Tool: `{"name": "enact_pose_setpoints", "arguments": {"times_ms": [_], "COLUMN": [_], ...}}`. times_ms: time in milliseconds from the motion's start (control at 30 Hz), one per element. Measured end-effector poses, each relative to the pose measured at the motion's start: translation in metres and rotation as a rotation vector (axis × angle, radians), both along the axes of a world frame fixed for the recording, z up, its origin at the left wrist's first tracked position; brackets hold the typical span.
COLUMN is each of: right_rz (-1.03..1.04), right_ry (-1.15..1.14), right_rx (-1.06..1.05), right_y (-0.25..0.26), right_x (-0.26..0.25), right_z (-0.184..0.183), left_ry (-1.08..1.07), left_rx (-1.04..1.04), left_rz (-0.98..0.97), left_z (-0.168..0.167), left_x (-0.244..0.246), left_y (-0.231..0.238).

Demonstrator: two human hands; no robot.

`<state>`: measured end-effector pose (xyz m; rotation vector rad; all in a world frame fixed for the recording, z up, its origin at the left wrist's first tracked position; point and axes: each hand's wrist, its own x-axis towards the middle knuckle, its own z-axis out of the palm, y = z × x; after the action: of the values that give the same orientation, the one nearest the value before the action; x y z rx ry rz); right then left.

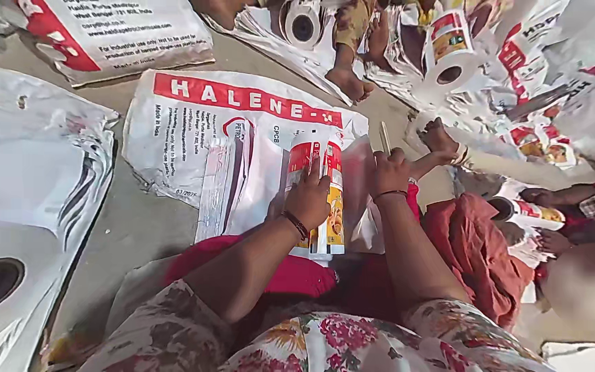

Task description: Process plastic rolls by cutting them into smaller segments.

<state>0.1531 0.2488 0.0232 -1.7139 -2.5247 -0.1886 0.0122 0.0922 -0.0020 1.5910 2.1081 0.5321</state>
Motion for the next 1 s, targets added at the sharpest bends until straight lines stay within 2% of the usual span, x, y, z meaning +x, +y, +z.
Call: {"name": "enact_pose_setpoints", "arguments": {"times_ms": [100,200,333,467,567,667,800,1000], "right_rz": [0.159,0.259,0.172,0.041,-0.024,0.002,0.019,0.019], "right_ry": [0.148,0.233,0.338,0.458,0.680,0.878,1.175,1.204], "right_rx": [0.004,-0.153,-0.510,-0.635,-0.650,-0.593,-0.455,-0.439], "right_y": [-0.045,-0.087,-0.083,-0.066,-0.072,-0.096,-0.120,-0.130], "right_x": [-0.013,-0.021,-0.022,-0.032,-0.044,-0.042,-0.033,-0.030], "right_z": [0.032,0.037,0.015,0.007,0.001,-0.018,-0.049,-0.051], "left_ry": [0.011,0.020,0.017,-0.062,-0.113,-0.141,-0.132,-0.130], "left_rx": [0.004,-0.034,-0.006,-0.091,-0.078,-0.034,-0.125,-0.151], "left_rz": [-0.027,-0.044,-0.038,-0.008,0.023,0.028,-0.038,-0.071], "left_z": [0.000,0.006,0.007,0.007,0.006,0.002,0.006,0.006], "left_x": [0.000,-0.003,-0.008,-0.021,-0.028,-0.022,-0.028,-0.035], "left_y": [-0.004,-0.007,-0.011,-0.009,-0.011,-0.019,-0.014,-0.010]}}
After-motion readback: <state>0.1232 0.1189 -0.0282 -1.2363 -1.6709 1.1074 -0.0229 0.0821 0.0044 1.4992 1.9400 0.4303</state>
